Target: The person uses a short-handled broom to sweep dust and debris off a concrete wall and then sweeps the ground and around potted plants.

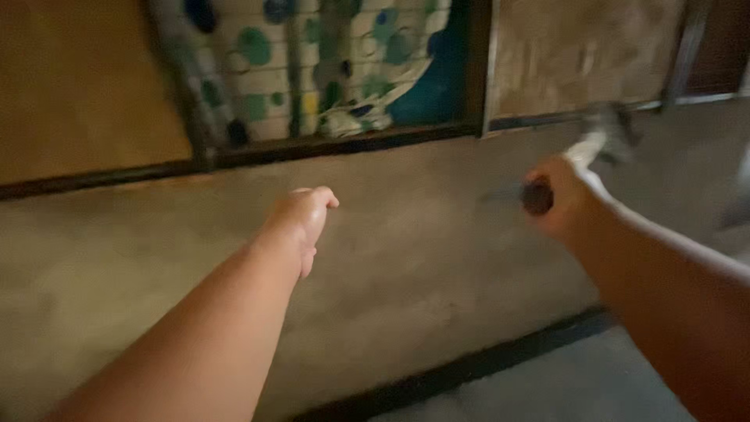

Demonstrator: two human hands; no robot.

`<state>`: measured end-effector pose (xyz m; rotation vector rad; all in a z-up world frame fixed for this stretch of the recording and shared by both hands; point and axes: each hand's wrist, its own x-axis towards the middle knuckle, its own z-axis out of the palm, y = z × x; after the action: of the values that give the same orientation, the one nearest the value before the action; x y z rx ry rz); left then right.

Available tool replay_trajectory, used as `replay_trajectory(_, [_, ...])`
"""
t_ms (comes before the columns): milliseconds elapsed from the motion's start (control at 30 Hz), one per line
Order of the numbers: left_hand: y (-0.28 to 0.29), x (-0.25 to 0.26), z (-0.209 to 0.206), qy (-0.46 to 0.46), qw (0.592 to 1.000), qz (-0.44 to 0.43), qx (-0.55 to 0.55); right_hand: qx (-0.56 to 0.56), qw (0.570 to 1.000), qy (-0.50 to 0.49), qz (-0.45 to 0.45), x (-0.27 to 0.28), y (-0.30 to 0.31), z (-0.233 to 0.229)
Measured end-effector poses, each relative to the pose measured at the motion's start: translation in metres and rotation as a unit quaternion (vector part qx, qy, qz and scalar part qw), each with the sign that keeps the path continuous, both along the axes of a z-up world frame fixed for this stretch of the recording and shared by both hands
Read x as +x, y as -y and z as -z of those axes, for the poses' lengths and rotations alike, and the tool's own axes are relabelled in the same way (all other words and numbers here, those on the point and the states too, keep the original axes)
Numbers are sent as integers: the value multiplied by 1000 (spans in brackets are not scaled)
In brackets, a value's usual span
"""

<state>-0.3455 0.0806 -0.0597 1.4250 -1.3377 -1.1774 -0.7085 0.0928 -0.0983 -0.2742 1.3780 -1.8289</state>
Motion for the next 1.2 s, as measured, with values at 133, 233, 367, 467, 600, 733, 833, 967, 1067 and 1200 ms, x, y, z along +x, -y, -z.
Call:
replay_trajectory(133, [-34, 22, 1, 32, 999, -32, 28, 83, 990, -101, -55, 54, -8, -5])
replay_trajectory(233, [-52, 38, -2, 52, 998, -43, 13, 59, 881, -308, -355, 104, -23, -17])
replay_trajectory(367, [-63, 33, -15, 35, 996, -79, -7, 37, 777, -327, -536, 159, -28, -36])
replay_trajectory(467, [-59, 18, -21, 38, 992, -120, -17, 54, 734, -362, -572, 169, -29, -30])
replay_trajectory(600, [-50, -28, -15, 46, 991, -120, -21, 55, 666, -506, -546, 102, 4, -8])
replay_trajectory(733, [-38, -106, -11, 39, 994, -96, -17, 98, 815, -419, -387, -43, 37, 29])
replay_trajectory(833, [-29, -153, -13, 36, 995, -96, -16, 109, 825, -423, -359, -112, 48, 39])
replay_trajectory(967, [-16, -208, -7, 56, 992, -87, -70, 54, 838, -382, -385, -154, 40, 16])
replay_trajectory(1067, [-12, -226, -7, 13, 995, -76, -56, 33, 880, -312, -356, -161, 34, 11])
replay_trajectory(1200, [-6, -249, -2, 20, 995, -82, -52, 18, 937, -200, -286, -163, 23, 14])
